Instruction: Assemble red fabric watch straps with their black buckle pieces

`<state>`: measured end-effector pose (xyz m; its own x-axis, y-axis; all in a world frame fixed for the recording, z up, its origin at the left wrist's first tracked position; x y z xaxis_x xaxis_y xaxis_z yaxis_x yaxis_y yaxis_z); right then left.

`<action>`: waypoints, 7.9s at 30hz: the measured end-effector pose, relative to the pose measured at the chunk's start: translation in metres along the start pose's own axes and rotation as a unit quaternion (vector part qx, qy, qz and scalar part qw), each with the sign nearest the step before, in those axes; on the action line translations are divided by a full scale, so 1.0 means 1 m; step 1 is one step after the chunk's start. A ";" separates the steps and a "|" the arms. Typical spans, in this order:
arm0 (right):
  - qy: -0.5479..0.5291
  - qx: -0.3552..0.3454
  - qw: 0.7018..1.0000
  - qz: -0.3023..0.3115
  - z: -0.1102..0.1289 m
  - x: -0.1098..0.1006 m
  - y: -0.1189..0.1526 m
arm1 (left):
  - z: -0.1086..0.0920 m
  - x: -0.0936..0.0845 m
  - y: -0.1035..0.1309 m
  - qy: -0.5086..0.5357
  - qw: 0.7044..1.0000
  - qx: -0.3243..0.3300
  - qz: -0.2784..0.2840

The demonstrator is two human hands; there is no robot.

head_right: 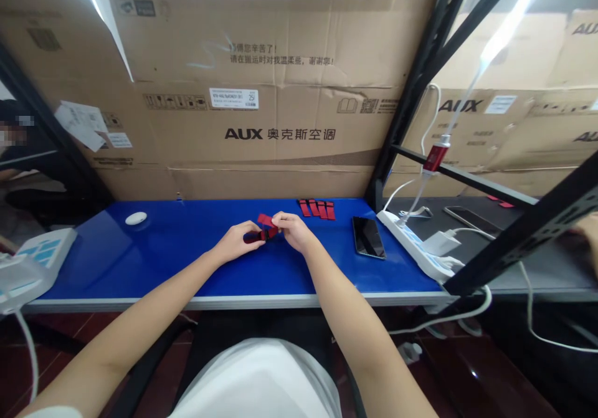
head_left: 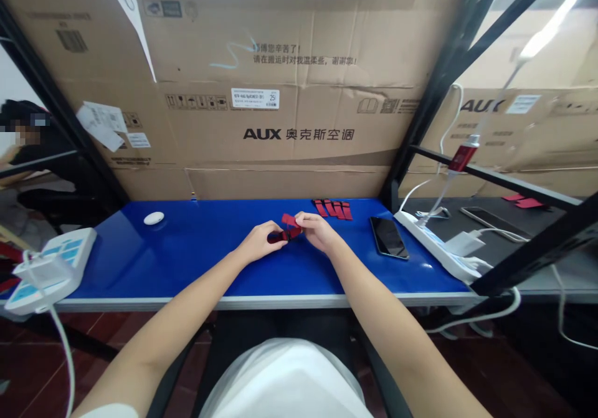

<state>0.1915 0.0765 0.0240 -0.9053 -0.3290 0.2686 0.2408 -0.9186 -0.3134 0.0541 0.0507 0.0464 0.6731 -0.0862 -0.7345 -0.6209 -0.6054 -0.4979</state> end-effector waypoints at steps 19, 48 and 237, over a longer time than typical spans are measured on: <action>-0.031 0.063 0.994 -0.078 -0.019 -0.015 -0.004 | 0.034 0.011 0.004 0.047 0.988 -0.138 0.055; 0.546 -0.117 0.825 -0.088 0.005 -0.016 -0.002 | 0.044 -0.011 0.010 -0.228 0.970 -0.087 0.016; -0.163 -0.066 0.975 -0.132 0.031 -0.041 0.002 | 0.002 0.017 0.002 -0.007 0.994 -0.062 0.088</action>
<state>0.2398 0.0810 0.0406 -0.7648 -0.1566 0.6250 -0.0522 -0.9518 -0.3023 0.0637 0.0494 0.0319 0.5527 -0.1882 -0.8119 -0.6728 -0.6757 -0.3014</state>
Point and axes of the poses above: each hand's wrist, its own y-axis away from the middle knuckle, its own x-axis out of the palm, z = x × y, the point moved 9 cm from there along -y, towards the middle knuckle, and after that the axes turned 1 degree about z, right-handed, at the moved point
